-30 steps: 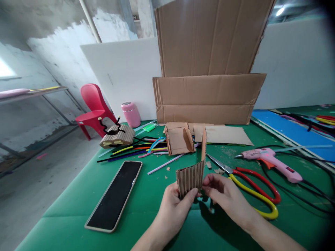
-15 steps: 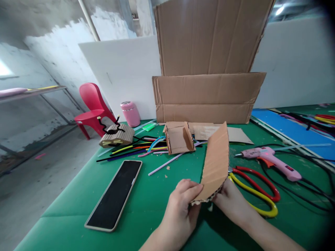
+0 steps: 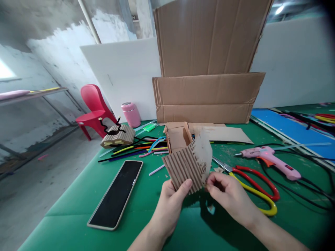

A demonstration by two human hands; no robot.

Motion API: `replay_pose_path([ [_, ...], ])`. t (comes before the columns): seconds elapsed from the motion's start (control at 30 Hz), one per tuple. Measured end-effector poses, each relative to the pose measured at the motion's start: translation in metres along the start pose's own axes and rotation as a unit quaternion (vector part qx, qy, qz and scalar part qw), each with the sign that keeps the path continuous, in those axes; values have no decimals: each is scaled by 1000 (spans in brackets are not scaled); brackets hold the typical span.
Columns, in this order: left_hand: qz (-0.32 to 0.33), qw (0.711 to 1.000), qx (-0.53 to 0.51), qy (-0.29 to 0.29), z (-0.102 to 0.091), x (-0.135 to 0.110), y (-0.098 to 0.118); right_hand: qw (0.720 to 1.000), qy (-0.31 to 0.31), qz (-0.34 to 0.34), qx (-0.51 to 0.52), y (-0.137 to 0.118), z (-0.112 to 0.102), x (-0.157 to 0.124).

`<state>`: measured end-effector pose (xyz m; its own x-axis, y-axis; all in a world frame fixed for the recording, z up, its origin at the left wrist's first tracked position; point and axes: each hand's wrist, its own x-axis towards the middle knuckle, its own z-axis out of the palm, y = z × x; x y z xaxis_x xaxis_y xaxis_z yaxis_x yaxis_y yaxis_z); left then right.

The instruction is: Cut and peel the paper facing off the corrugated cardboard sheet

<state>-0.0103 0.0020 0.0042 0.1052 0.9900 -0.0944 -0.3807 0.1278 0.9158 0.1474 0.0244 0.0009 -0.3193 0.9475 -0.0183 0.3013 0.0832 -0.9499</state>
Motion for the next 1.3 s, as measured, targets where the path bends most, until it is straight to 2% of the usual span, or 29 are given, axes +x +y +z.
replay_pose_path([
  [0.1, -13, 996, -81, 23, -2, 1, 1, 999, 31, -10, -5, 1, -6, 1],
  [0.23, -28, 991, -131, 32, -3, 1, 3, 991, 135, -16, -18, 3, -11, 1],
  [0.3, -38, 989, -140, 27, -3, 2, 4, 985, 165, -47, -33, 2, -9, -1],
  [0.4, -42, 989, -144, 18, -2, 2, 4, 971, 177, -130, -91, -1, -4, -5],
  [0.53, -48, 988, -148, 17, -1, 1, 5, 934, 149, -248, -211, -2, -2, -8],
  [0.67, -47, 990, -135, 10, -2, 1, 5, 892, 159, -312, -286, -2, -3, -9],
  [0.77, -35, 994, -102, 8, -2, 0, 4, 867, 177, -318, -341, -3, -3, -8],
  [0.9, -13, 1000, 5, 15, 1, -2, 0, 841, 185, -296, -413, -4, 0, -9],
  [1.1, 0, 988, 143, 61, 10, -3, 0, 829, 178, -253, -466, -4, 4, -8],
  [1.3, 18, 986, 163, 42, 8, -4, -2, 832, 158, -262, -463, -1, 3, -5],
])
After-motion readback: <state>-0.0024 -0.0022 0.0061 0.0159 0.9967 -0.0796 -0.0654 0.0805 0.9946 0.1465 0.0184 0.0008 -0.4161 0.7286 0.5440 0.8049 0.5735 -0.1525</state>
